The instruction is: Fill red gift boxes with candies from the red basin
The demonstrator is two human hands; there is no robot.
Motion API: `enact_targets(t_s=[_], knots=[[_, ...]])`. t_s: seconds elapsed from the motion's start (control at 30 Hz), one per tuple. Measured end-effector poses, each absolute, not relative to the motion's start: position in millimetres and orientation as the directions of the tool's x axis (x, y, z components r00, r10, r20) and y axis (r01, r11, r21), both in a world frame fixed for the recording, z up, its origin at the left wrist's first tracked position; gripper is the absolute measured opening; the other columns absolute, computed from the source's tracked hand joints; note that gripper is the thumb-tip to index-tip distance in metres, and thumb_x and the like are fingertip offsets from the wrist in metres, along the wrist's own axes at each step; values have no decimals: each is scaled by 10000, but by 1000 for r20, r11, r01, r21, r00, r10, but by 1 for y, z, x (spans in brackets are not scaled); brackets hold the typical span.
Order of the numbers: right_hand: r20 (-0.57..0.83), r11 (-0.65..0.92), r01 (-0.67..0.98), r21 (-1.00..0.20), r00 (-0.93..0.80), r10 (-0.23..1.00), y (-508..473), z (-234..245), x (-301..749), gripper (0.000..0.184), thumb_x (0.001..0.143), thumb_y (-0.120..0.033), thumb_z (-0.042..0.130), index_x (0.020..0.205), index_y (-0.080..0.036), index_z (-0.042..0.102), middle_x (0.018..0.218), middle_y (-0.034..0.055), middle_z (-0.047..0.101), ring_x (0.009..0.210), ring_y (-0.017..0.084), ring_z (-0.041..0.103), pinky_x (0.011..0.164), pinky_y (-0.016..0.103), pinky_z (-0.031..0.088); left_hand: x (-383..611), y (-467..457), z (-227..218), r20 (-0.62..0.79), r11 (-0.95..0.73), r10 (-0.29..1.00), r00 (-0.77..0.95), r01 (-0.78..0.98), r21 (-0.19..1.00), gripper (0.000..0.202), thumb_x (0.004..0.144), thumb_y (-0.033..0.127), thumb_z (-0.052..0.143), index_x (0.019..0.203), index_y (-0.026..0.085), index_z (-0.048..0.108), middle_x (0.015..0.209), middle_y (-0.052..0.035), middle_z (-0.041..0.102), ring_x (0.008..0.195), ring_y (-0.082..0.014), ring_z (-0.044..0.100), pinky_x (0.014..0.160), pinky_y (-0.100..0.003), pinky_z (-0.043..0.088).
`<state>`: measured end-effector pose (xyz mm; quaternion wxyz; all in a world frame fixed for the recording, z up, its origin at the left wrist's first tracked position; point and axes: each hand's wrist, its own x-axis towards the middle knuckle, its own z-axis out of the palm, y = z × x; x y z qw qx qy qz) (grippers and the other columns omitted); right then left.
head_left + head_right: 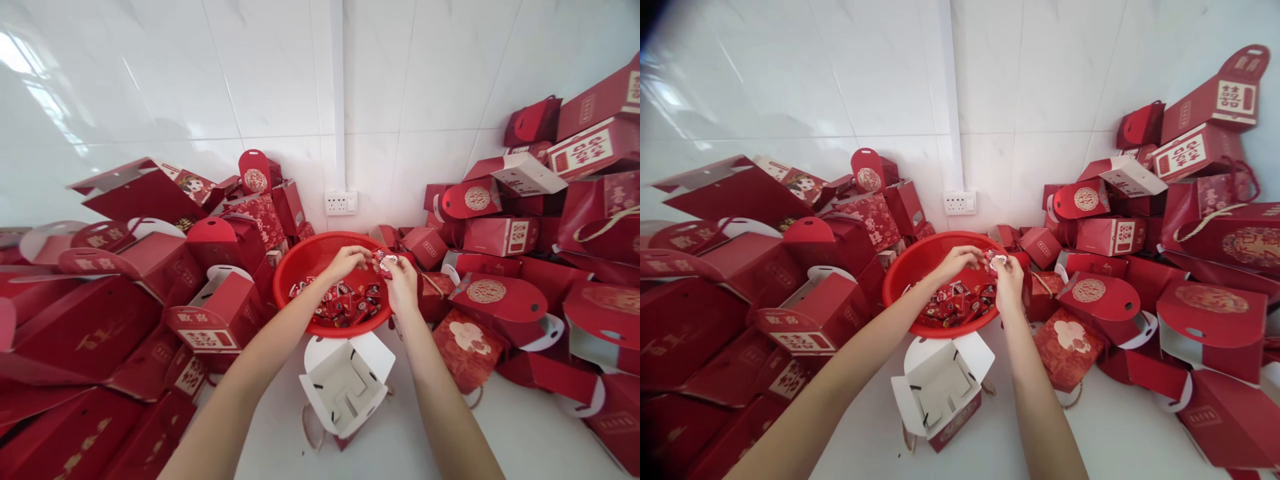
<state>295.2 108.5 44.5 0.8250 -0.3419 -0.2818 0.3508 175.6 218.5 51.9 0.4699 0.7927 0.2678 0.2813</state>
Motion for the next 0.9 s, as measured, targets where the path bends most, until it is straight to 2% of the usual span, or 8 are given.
enact_targets(t_s=[0.2, 0.4, 0.6, 0.67, 0.77, 0.9], knots=[[222, 555, -382, -739, 639, 737, 112, 42, 295, 206, 624, -261, 765, 737, -209, 601, 696, -44, 711, 707, 156, 707, 735, 306, 562, 168, 212, 36, 17, -386, 618, 786, 284, 878, 335, 962, 369, 622, 1234, 174, 636, 1287, -87, 629, 1080, -255, 645, 900, -420, 577], [218, 545, -392, -741, 628, 747, 112, 41, 297, 248, 617, -246, 754, 844, -204, 665, 758, -25, 741, 716, 160, 713, 708, 299, 561, 171, 211, 25, -30, -377, 655, 755, 361, 853, 313, 968, 378, 614, 1219, 194, 646, 1286, -81, 627, 1103, -257, 638, 922, -415, 569], [244, 517, -396, -759, 563, 789, 109, 44, 295, 136, 639, -260, 769, 710, -202, 669, 737, -13, 738, 736, 164, 706, 758, 300, 566, 158, 217, 34, 14, -368, 712, 702, 356, 859, 291, 980, 387, 594, 1177, 181, 656, 1229, -77, 652, 1044, -231, 655, 892, -402, 579], [251, 512, -397, -762, 547, 798, 107, 46, 294, 149, 641, -271, 783, 711, -204, 670, 748, -12, 740, 740, 166, 709, 786, 312, 568, 154, 219, 41, 47, -369, 723, 689, 328, 870, 280, 949, 406, 633, 1036, 150, 704, 1081, -62, 712, 948, -217, 677, 845, -362, 574], [258, 509, -393, -766, 537, 803, 105, 48, 294, 172, 637, -290, 795, 735, -209, 680, 761, -19, 740, 740, 169, 707, 826, 333, 567, 151, 218, 55, 112, -374, 728, 677, 254, 892, 295, 819, 413, 745, 776, 122, 733, 798, -43, 746, 802, -209, 686, 781, -313, 538], [246, 508, -382, -772, 558, 793, 106, 47, 294, 201, 628, -306, 788, 755, -209, 665, 770, -26, 729, 772, 165, 701, 846, 322, 552, 151, 211, 72, 209, -371, 716, 666, 109, 922, 288, 743, 420, 754, 740, 132, 744, 759, -50, 751, 756, -185, 673, 784, -301, 515]])
